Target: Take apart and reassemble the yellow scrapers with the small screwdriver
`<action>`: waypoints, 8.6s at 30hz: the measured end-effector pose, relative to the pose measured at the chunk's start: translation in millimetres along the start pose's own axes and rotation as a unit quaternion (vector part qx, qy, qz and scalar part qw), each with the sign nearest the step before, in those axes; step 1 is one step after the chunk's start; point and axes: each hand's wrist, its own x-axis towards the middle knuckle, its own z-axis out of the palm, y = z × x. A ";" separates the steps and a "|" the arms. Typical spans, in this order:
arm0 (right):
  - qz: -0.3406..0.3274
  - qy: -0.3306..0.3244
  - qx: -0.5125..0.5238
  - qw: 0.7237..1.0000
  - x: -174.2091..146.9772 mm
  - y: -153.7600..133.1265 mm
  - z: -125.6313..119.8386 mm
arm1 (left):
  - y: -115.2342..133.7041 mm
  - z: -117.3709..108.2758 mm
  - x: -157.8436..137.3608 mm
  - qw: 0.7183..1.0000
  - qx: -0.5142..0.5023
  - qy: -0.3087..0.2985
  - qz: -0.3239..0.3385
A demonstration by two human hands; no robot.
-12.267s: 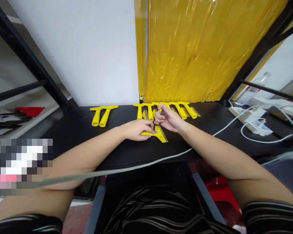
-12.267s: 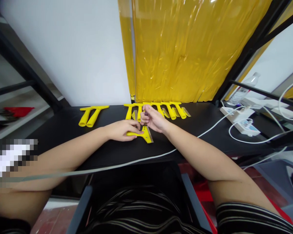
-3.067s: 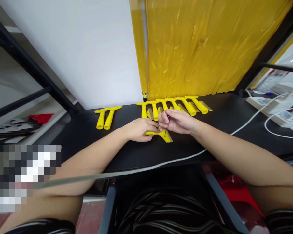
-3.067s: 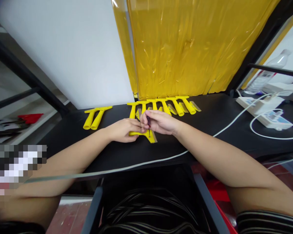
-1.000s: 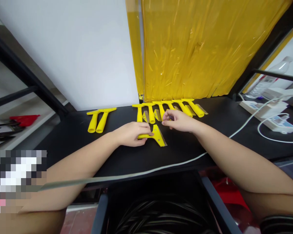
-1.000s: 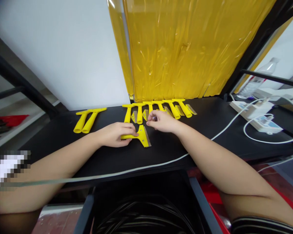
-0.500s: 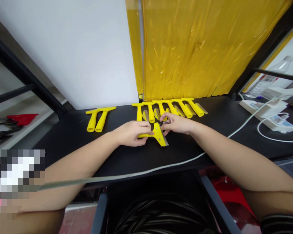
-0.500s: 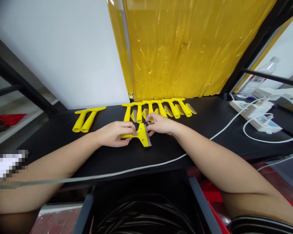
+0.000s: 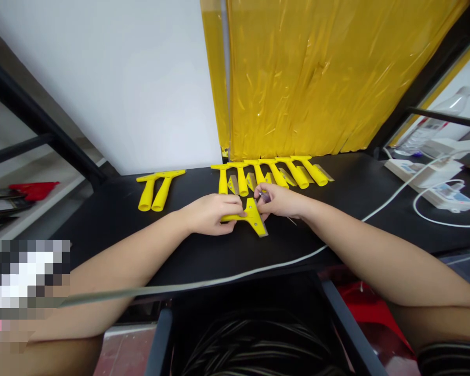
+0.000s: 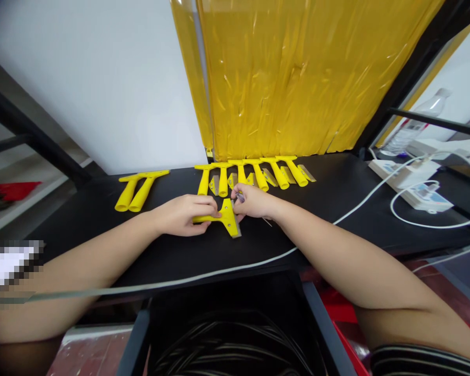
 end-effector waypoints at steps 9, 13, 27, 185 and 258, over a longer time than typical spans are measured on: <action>0.005 0.027 -0.143 0.989 -6.7 -14.7 -3.9 | 0.4 -0.7 -1.2 1.000 0.002 0.004 -0.008; 0.022 0.024 -0.132 0.991 -7.9 -15.9 -8.1 | -0.2 -1.3 -2.2 1.000 0.007 0.005 -0.015; -0.031 0.034 0.060 0.997 -7.5 -15.4 1.0 | 5.5 -0.2 0.0 0.998 0.055 0.038 -0.009; -0.032 0.157 0.098 0.982 -19.2 -37.0 -42.8 | 38.8 4.2 -30.3 0.991 -0.026 -0.008 -0.130; -0.087 0.110 0.042 0.989 -17.4 -29.2 -37.5 | -25.9 -26.7 -17.2 0.906 0.091 -0.051 -0.410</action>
